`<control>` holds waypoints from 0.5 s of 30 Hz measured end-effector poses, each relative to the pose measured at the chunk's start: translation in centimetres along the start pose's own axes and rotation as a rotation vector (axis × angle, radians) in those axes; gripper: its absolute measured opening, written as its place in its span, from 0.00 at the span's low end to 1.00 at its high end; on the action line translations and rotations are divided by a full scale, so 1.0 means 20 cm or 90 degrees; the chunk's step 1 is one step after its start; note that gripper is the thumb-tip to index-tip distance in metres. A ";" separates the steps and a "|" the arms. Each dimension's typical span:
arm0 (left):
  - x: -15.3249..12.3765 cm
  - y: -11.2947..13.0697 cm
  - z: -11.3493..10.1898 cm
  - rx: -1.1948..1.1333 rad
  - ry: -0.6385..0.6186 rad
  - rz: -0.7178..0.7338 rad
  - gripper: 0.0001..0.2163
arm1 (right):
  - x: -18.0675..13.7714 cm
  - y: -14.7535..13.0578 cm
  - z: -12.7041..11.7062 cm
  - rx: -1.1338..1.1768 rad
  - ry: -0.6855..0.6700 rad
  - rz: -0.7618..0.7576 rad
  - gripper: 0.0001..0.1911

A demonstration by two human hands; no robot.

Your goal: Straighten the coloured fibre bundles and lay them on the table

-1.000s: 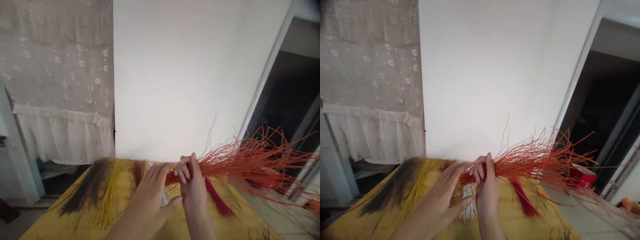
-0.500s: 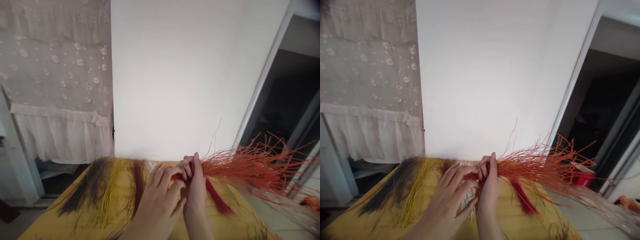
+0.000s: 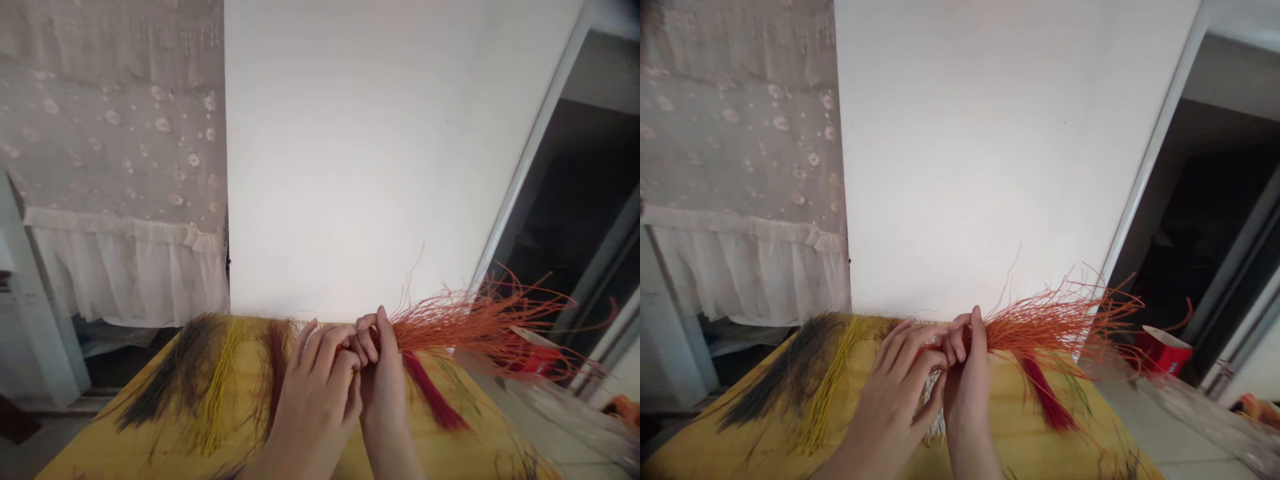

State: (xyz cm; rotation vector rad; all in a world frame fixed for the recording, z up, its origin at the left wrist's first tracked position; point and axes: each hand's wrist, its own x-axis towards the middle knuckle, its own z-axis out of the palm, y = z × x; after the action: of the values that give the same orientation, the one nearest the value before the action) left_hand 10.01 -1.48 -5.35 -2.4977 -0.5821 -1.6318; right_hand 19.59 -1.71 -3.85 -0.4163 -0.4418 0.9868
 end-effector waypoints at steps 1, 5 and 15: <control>0.00 0.00 -0.01 0.000 0.003 -0.004 0.09 | 0.00 0.00 0.00 0.008 -0.024 0.012 0.18; 0.00 -0.02 -0.01 0.027 -0.023 -0.018 0.09 | 0.00 -0.01 0.01 0.015 -0.077 0.036 0.16; 0.00 -0.03 -0.01 0.100 -0.058 -0.012 0.08 | 0.00 -0.01 0.00 -0.037 -0.055 -0.012 0.19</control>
State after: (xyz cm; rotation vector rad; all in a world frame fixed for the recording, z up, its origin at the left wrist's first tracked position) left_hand 9.64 -1.02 -5.40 -2.4689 -0.7173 -1.4246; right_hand 19.77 -1.84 -3.75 -0.4219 -0.5525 0.9784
